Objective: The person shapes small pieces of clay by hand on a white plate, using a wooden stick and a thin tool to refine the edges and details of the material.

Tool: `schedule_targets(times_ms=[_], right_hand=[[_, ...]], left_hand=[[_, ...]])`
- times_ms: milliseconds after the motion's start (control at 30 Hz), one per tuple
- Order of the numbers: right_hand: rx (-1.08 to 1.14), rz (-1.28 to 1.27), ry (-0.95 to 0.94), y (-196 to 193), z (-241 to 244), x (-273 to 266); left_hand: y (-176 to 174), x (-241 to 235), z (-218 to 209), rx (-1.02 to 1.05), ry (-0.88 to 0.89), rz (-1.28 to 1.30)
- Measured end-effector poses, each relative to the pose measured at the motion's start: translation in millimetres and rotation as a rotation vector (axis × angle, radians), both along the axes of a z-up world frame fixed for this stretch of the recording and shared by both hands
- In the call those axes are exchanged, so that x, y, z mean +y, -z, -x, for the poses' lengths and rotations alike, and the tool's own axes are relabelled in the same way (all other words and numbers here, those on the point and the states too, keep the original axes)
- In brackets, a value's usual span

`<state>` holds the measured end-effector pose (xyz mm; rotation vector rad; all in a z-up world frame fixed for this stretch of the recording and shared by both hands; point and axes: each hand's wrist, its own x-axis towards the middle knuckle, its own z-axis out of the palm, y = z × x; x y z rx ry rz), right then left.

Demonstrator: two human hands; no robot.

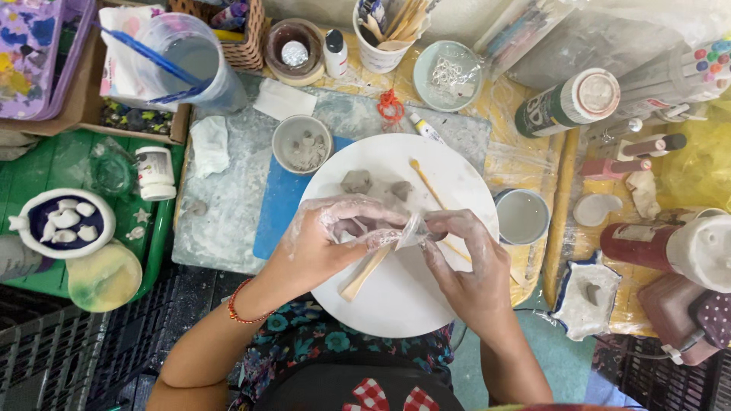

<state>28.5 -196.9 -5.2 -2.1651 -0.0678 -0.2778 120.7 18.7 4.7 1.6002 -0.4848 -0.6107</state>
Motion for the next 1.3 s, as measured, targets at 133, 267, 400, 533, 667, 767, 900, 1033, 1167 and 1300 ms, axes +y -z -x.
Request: schedule_targets(times_ms=[133,267,400,533,667,767,900,1033,1167,1300], right_hand=[[-0.070,0.026,0.007,-2,14,7],[-0.085,0.051,0.030,-8,23,11],[-0.091,0.050,0.043,-8,29,10],[-0.112,0.052,0.042,-6,32,9],[-0.148,0.101,0.020,-8,32,10],[-0.167,0.114,0.014,-9,30,12],[-0.154,0.094,0.019,-9,31,12],[-0.119,0.056,0.035,-7,35,11],[-0.135,0.058,0.028,-5,37,10],[-0.131,0.047,0.030,-4,39,9]], left_hand=[[1,1,11,0.063,0.000,0.038],[2,1,18,0.058,0.011,0.037],[3,1,21,0.077,0.024,0.029],[3,-1,22,0.088,0.032,0.013],[2,-2,22,0.028,0.024,-0.015],[1,-2,23,0.072,0.005,0.002],[1,-2,20,0.055,0.041,-0.021],[2,-3,22,0.107,0.032,0.012],[2,-3,22,0.092,0.058,0.022],[4,-2,24,0.071,0.065,0.036]])
